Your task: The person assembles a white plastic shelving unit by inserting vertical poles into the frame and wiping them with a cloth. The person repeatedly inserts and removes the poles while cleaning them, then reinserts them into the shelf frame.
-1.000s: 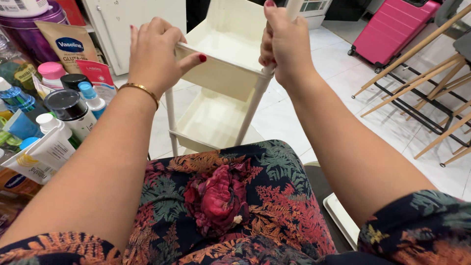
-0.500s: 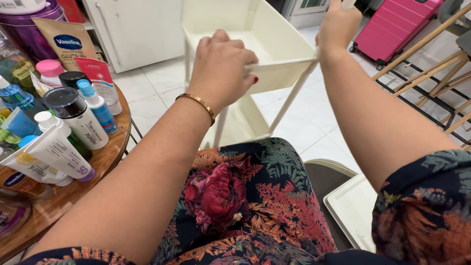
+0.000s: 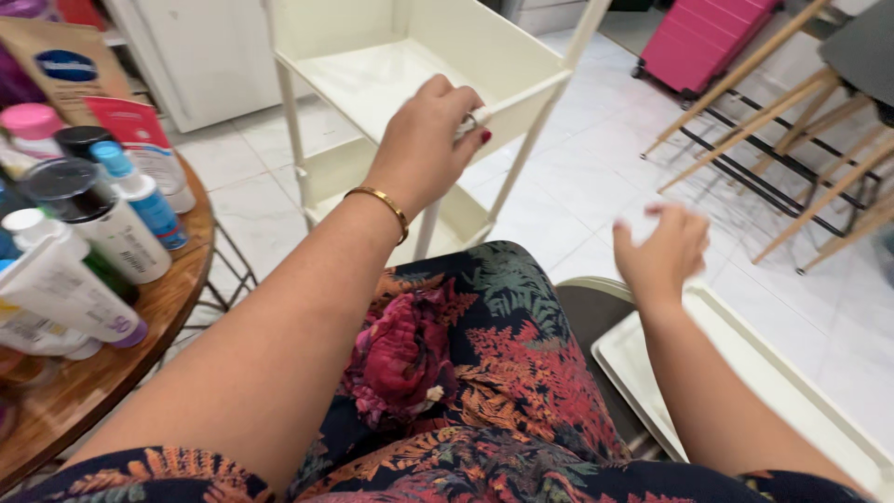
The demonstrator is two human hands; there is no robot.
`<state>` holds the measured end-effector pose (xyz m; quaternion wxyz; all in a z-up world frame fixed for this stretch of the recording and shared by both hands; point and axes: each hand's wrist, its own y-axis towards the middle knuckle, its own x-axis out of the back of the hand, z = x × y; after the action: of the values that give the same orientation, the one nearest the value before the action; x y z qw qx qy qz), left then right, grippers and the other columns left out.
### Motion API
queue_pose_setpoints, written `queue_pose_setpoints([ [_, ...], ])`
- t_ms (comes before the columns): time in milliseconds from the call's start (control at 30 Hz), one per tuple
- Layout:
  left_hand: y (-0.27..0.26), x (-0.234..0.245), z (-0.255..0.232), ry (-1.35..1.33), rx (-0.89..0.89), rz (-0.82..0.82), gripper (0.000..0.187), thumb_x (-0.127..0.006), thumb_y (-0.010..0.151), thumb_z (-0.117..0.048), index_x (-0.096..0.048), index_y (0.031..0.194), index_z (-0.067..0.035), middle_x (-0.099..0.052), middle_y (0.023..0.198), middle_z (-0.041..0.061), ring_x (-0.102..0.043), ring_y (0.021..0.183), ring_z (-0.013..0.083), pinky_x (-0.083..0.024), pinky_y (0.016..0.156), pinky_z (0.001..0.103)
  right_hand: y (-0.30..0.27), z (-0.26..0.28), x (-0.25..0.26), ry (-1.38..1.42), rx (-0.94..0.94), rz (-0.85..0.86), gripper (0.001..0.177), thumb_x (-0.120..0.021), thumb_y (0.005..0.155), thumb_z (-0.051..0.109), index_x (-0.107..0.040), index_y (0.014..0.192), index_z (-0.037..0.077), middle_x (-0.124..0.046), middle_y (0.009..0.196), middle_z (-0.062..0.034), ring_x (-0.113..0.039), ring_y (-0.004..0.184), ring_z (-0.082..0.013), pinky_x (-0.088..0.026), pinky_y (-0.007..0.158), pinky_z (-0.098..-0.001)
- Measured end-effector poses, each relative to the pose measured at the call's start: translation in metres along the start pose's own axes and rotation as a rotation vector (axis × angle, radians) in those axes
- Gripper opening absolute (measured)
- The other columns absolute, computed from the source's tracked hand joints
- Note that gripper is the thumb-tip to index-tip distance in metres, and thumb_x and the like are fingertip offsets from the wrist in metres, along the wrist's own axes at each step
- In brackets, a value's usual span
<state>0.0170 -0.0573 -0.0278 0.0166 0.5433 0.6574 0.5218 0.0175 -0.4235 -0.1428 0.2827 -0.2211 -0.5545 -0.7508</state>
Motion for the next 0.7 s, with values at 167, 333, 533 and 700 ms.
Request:
queue_pose_setpoints([
  [167,-0.011,-0.015,-0.021,0.398,-0.232,-0.525,0.065,-0.082,0.078,-0.031,-0.055,0.135,-0.015,-0.050,0.136,0.012,-0.045,0.132,0.0375,-0.026,0.108,0.068,-0.096,-0.073,0.059,-0.330,-0.103,0.149,0.051,-0.080,0.081,0.033,-0.066,0.126,0.015,-0.051,0.138,-0.0207,-0.045,0.126,-0.0448,-0.035,0.103,-0.0632],
  [333,-0.035,-0.033,-0.059,0.043,-0.164,-0.045,0.037,-0.077,0.090,-0.025,-0.061,0.122,-0.016,-0.063,0.120,0.011,-0.061,0.109,0.0338,-0.047,0.096,0.052,-0.149,-0.095,0.086,-0.270,-0.204,0.440,0.040,-0.073,0.087,0.036,-0.068,0.120,0.013,-0.058,0.124,-0.0202,-0.053,0.115,-0.0425,-0.047,0.093,-0.0563],
  [533,-0.105,-0.040,-0.061,0.146,-0.064,1.232,0.044,-0.080,0.070,-0.059,-0.076,0.079,-0.015,-0.076,0.086,0.009,-0.072,0.088,0.0266,-0.058,0.081,0.040,-0.191,-0.063,0.094,-0.243,-0.091,0.521,0.022,-0.066,0.088,0.033,-0.066,0.100,0.014,-0.063,0.104,-0.0132,-0.062,0.101,-0.0347,-0.052,0.086,-0.0475],
  [700,-0.152,-0.034,-0.005,0.259,0.009,1.426,0.058,-0.092,0.062,-0.049,-0.076,0.096,-0.005,-0.073,0.101,0.016,-0.071,0.098,0.0309,-0.057,0.090,0.040,-0.193,-0.033,0.115,-0.245,-0.190,0.729,0.024,-0.065,0.092,0.037,-0.062,0.100,0.015,-0.063,0.099,-0.0088,-0.067,0.084,-0.0312,-0.054,0.075,-0.0453],
])
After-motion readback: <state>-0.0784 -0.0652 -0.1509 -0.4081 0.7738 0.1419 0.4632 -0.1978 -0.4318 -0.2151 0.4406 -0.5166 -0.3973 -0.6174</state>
